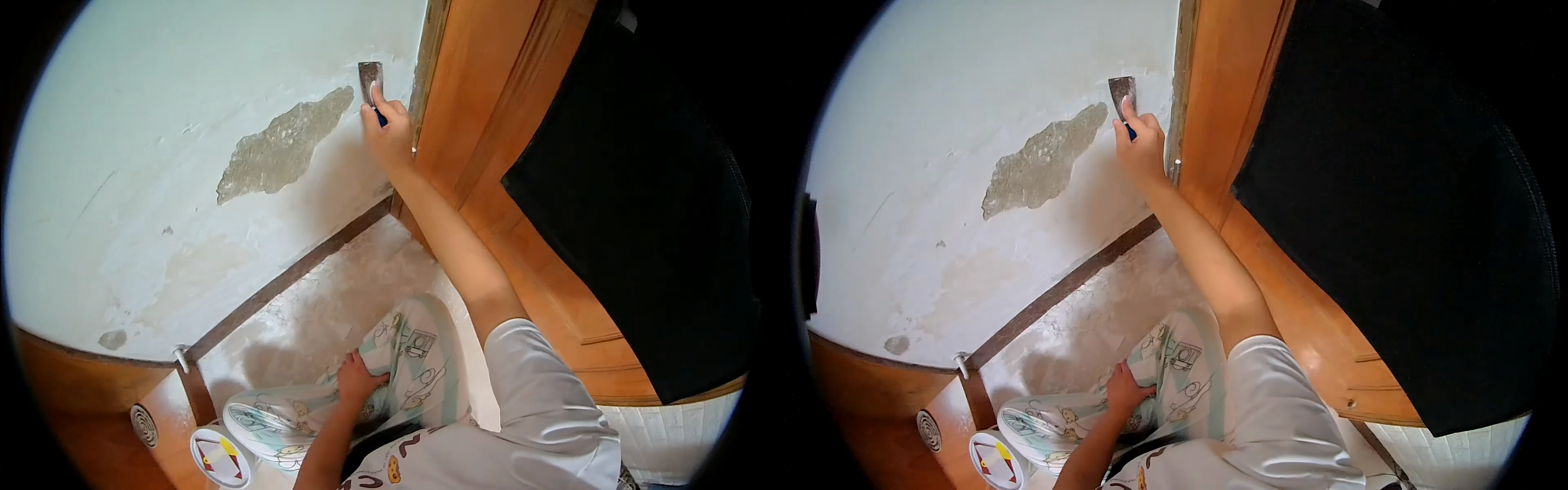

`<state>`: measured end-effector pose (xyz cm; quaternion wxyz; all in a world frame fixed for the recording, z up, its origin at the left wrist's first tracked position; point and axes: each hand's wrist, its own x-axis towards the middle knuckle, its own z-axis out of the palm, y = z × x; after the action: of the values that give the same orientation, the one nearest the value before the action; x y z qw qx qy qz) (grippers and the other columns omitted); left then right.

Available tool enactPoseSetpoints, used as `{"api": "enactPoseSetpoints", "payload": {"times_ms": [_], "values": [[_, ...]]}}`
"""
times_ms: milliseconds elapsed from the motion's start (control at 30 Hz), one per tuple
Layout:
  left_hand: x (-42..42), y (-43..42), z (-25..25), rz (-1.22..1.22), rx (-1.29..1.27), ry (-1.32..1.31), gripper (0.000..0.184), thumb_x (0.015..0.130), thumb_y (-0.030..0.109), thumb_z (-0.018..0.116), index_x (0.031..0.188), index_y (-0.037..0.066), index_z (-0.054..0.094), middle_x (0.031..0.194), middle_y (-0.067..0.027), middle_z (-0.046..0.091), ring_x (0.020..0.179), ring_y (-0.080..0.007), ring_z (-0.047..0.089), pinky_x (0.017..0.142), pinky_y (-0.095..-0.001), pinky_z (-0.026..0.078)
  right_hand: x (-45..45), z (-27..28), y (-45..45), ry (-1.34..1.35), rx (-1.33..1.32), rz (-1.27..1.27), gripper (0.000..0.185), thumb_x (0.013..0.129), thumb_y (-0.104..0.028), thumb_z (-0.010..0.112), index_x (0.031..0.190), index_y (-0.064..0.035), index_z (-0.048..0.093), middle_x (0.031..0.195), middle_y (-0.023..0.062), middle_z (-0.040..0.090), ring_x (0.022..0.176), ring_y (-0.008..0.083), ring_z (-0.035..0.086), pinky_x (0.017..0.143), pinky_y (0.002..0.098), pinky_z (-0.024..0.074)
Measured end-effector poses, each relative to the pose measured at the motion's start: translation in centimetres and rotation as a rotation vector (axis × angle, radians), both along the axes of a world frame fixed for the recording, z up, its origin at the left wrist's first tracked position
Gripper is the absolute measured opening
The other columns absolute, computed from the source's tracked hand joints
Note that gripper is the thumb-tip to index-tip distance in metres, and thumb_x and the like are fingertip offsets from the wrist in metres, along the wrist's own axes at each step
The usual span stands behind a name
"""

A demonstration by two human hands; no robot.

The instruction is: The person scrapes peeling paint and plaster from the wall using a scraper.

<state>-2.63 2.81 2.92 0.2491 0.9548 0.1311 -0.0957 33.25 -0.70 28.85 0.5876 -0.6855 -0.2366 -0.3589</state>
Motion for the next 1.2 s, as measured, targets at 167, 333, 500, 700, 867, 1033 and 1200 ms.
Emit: {"api": "enactPoseSetpoints", "payload": {"times_ms": [167, 333, 500, 700, 867, 1033, 1200], "values": [[0.0, -0.1, 0.1, 0.015, 0.015, 0.001, 0.091, 0.049, 0.048, 0.077, 0.116, -0.003, 0.040, 0.102, -0.0176, 0.052, 0.092, -0.0326, 0.055, 0.075, -0.0422, 0.045, -0.1, 0.0, -3.1, -0.150, -0.258, -0.151, 0.035, 0.079, -0.011, 0.061, 0.115, -0.0098, 0.058, 0.071, 0.0103, 0.049, 0.063, 0.0198, 0.050, 0.060, 0.0278, 0.0422], [1.0, 0.2, 0.5, 0.028, -0.002, 0.061, 0.091, 0.050, 0.049, 0.076, 0.117, -0.002, 0.040, 0.104, -0.0178, 0.052, 0.093, -0.0320, 0.055, 0.077, -0.0416, 0.045, -3.8, -4.8, -10.1, 0.234, -1.468, 0.082, 0.027, 0.083, -0.021, 0.051, 0.107, -0.0121, 0.061, 0.084, 0.0165, 0.058, 0.084, 0.0300, 0.057, 0.067, 0.0390, 0.0464], [0.3, -0.1, 0.4, 0.007, 0.005, 0.037, 0.092, 0.051, 0.051, 0.075, 0.118, -0.001, 0.039, 0.105, -0.0173, 0.051, 0.094, -0.0314, 0.055, 0.079, -0.0421, 0.044, -1.9, -9.8, -11.0, 0.454, -1.723, 0.271, 0.026, 0.082, -0.024, 0.051, 0.103, -0.0129, 0.062, 0.095, 0.0172, 0.061, 0.087, 0.0326, 0.059, 0.071, 0.0412, 0.0475], [-0.1, 0.1, -0.1, 0.016, 0.017, 0.023, 0.092, 0.051, 0.053, 0.074, 0.117, -0.001, 0.040, 0.103, -0.0166, 0.052, 0.094, -0.0308, 0.055, 0.078, -0.0426, 0.044, -4.9, -5.4, -8.4, 0.182, -1.083, -0.112, 0.031, 0.085, -0.025, 0.052, 0.114, -0.0186, 0.057, 0.089, 0.0147, 0.054, 0.078, 0.0320, 0.058, 0.066, 0.0403, 0.0474], [0.0, 0.0, 0.1, 0.016, 0.011, 0.000, 0.091, 0.051, 0.053, 0.074, 0.116, -0.001, 0.041, 0.102, -0.0159, 0.052, 0.092, -0.0305, 0.056, 0.077, -0.0424, 0.044, -2.4, -1.0, -7.3, -0.174, -0.536, -0.153, 0.034, 0.084, -0.027, 0.055, 0.118, -0.0205, 0.055, 0.083, 0.0122, 0.050, 0.068, 0.0295, 0.055, 0.059, 0.0369, 0.0469], [0.0, 0.1, -0.1, 0.019, 0.023, -0.027, 0.090, 0.050, 0.053, 0.074, 0.115, -0.001, 0.042, 0.101, -0.0155, 0.052, 0.091, -0.0302, 0.056, 0.076, -0.0428, 0.045, 0.3, 1.9, -5.6, -0.249, -0.651, -0.274, 0.036, 0.081, -0.021, 0.059, 0.117, -0.0175, 0.056, 0.079, 0.0112, 0.050, 0.066, 0.0268, 0.054, 0.057, 0.0356, 0.0453], [0.3, -0.1, 0.2, 0.025, 0.004, 0.040, 0.092, 0.049, 0.054, 0.074, 0.116, -0.001, 0.041, 0.102, -0.0162, 0.053, 0.093, -0.0308, 0.055, 0.076, -0.0432, 0.045, 0.9, -0.2, -2.1, -0.212, -0.239, -0.055, 0.034, 0.078, -0.011, 0.063, 0.111, -0.0086, 0.060, 0.069, 0.0115, 0.049, 0.060, 0.0236, 0.050, 0.054, 0.0319, 0.0416]]}}
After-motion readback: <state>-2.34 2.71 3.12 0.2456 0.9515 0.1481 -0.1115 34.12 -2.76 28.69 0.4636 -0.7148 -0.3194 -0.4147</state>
